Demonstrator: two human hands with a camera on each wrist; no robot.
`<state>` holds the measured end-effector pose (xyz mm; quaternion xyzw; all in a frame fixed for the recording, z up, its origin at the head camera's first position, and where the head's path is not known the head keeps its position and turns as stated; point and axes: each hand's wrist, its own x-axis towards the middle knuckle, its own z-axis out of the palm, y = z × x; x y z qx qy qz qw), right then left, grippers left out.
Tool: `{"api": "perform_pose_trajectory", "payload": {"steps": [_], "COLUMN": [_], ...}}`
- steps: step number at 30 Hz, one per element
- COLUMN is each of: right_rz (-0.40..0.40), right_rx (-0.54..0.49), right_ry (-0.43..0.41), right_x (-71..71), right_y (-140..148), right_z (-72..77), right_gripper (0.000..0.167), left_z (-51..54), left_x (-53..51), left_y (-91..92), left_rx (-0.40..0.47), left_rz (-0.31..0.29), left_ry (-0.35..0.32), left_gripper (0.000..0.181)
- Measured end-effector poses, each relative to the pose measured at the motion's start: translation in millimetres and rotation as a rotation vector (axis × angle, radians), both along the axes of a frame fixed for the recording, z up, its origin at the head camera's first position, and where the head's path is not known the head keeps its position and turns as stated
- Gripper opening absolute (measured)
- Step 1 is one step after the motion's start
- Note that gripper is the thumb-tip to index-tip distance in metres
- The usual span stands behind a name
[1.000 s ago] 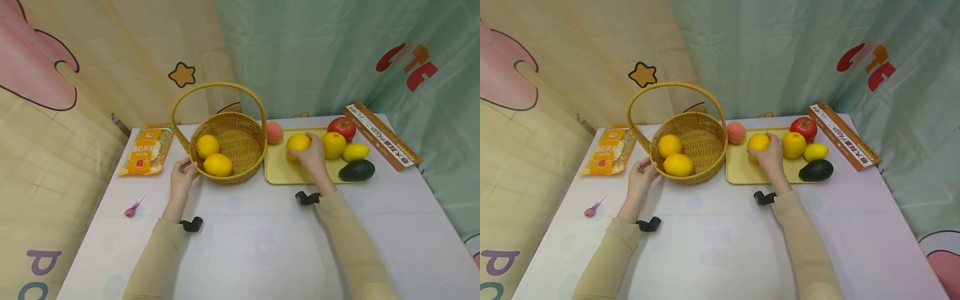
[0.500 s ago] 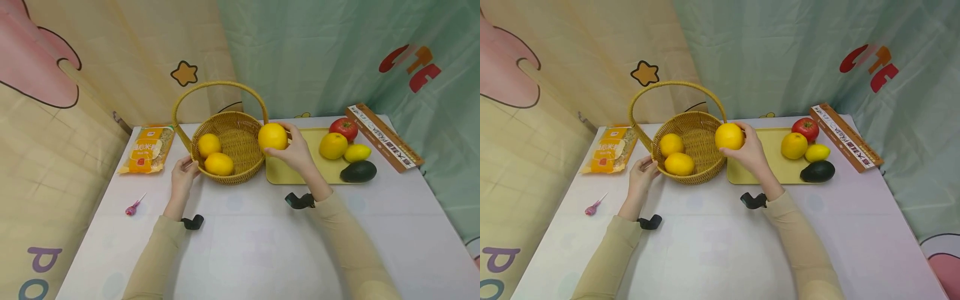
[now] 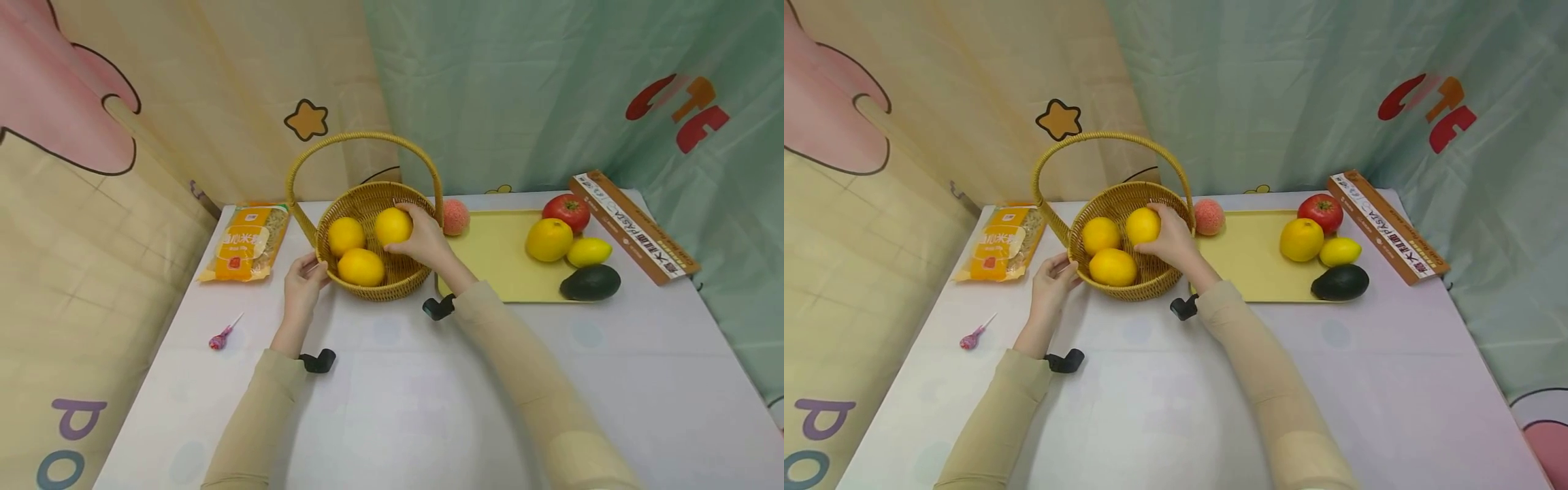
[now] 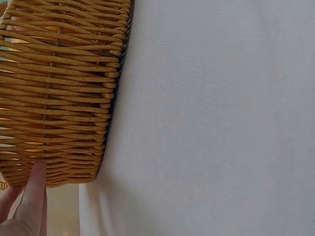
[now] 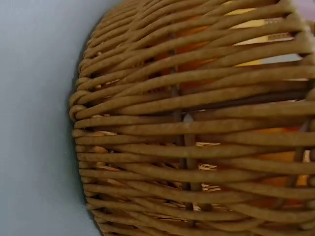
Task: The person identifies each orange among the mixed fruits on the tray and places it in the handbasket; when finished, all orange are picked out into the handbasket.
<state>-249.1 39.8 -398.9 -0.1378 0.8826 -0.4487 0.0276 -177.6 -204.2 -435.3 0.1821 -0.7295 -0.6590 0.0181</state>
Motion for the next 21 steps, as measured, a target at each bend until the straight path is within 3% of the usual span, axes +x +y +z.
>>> {"api": "perform_pose_trajectory", "payload": {"steps": [6, 13, 21], "right_rz": [0.046, 0.068, 0.036], "right_rx": [0.098, 0.183, 0.163], "right_ry": [-0.035, -0.09, -0.041], "right_x": [-14.0, -18.6, -17.1], "right_y": [-9.4, -12.5, -14.7], "right_z": [-7.3, -13.9, -14.2], "right_gripper": [0.086, 0.085, 0.077], "left_z": [-0.2, -2.3, -1.0], "left_x": [0.2, 1.2, 0.6], "left_y": [1.7, 3.5, 2.5], "left_rx": [0.0, 0.009, -0.011], "left_rz": [0.008, 0.007, 0.019], "left_ry": [0.018, 0.024, 0.012], "left_gripper": [0.046, 0.046, 0.046]}}
